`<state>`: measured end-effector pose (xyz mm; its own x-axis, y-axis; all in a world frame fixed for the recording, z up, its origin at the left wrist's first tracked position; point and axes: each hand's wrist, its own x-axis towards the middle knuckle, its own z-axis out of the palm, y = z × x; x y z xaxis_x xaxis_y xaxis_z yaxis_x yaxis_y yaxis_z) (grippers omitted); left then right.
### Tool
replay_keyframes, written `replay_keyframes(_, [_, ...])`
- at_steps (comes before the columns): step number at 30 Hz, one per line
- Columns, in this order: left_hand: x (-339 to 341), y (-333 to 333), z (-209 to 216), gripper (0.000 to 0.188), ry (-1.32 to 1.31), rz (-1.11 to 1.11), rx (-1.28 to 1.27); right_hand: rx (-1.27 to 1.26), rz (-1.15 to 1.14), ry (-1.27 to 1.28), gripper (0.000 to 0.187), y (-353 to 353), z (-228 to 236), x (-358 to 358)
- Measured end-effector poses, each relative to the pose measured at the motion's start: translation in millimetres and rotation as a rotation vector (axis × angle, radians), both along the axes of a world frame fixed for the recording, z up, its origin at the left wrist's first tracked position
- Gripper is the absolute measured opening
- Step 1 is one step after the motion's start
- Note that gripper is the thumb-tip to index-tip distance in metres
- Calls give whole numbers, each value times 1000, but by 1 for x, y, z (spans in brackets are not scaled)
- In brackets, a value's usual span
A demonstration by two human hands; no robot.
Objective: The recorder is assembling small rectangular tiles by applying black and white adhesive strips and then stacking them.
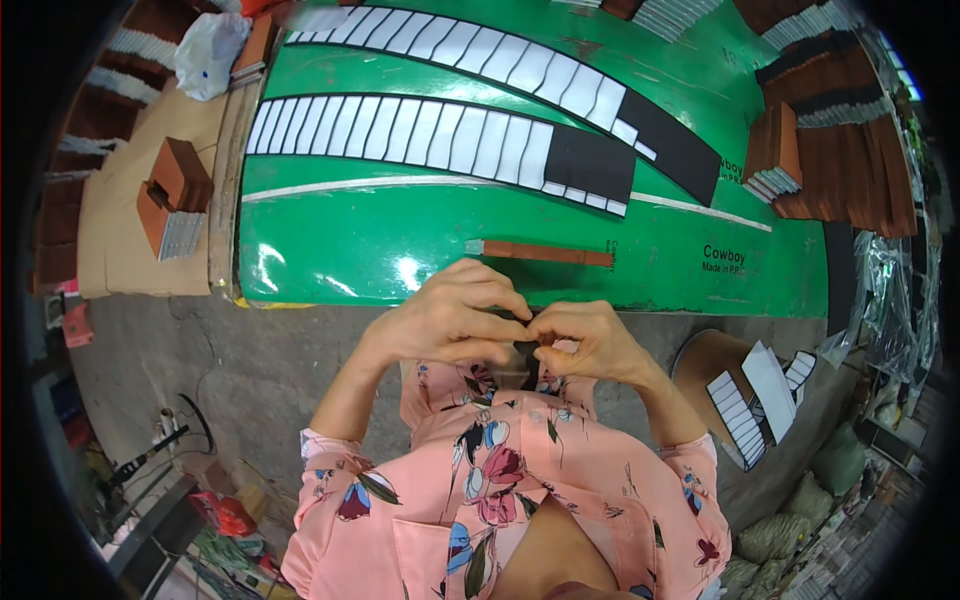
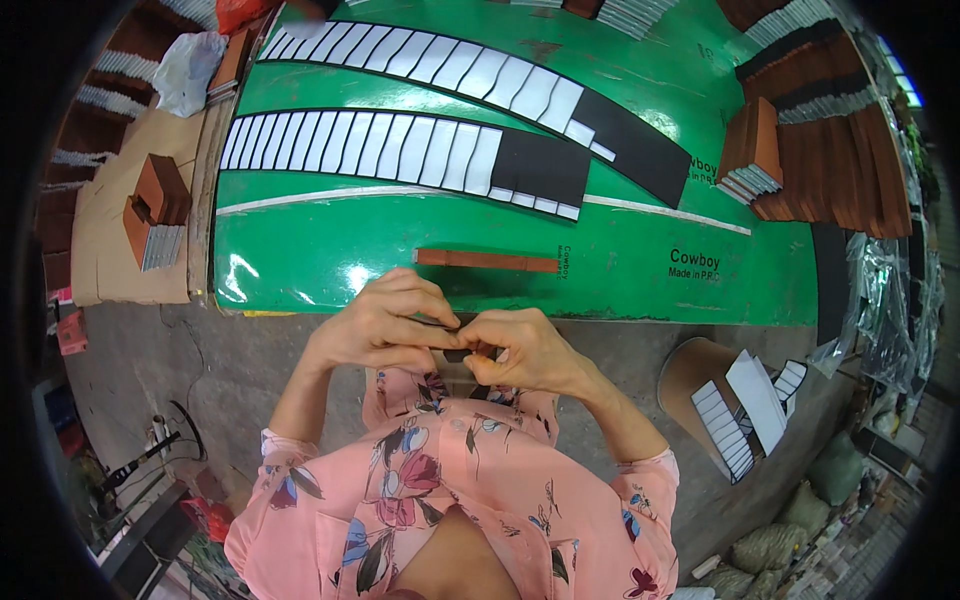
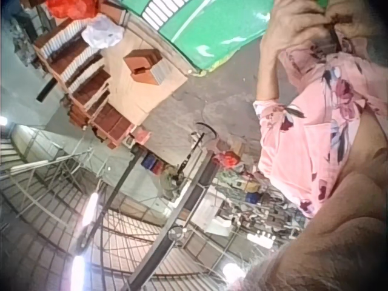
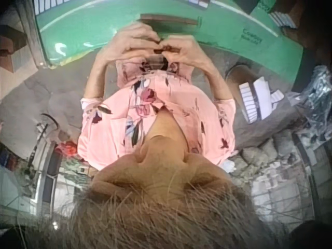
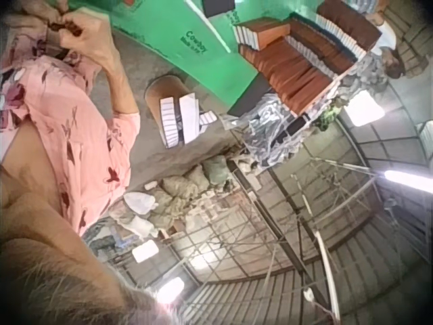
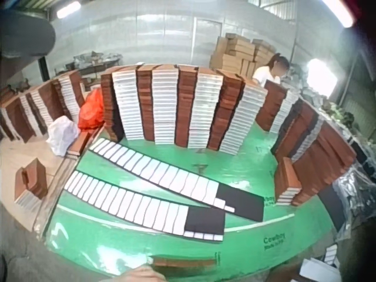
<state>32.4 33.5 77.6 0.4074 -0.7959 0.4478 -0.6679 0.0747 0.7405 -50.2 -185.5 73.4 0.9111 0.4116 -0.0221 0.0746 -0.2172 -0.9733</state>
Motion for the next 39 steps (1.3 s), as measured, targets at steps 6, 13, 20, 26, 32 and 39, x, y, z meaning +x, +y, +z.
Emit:
replay_keyframes(6, [6,33,-23,31,498,387,-67,96,-73,177,20,-8,8,9])
replay_keyframes(13, [4,-5,-78,31,410,572,-107,-249,-295,-274,23,19,9,43])
replay_keyframes(20, [2,-16,-84,26,376,571,-238,-471,-275,-524,26,25,-4,54])
replay_keyframes(26, [2,-14,-84,25,381,575,-236,-480,-292,-511,25,26,-4,54])
replay_keyframes(32, [2,-15,-84,25,382,576,-230,-499,-271,-538,26,26,-7,55])
replay_keyframes(39, [3,-15,-83,25,370,579,-238,-494,-266,-547,26,27,-6,56])
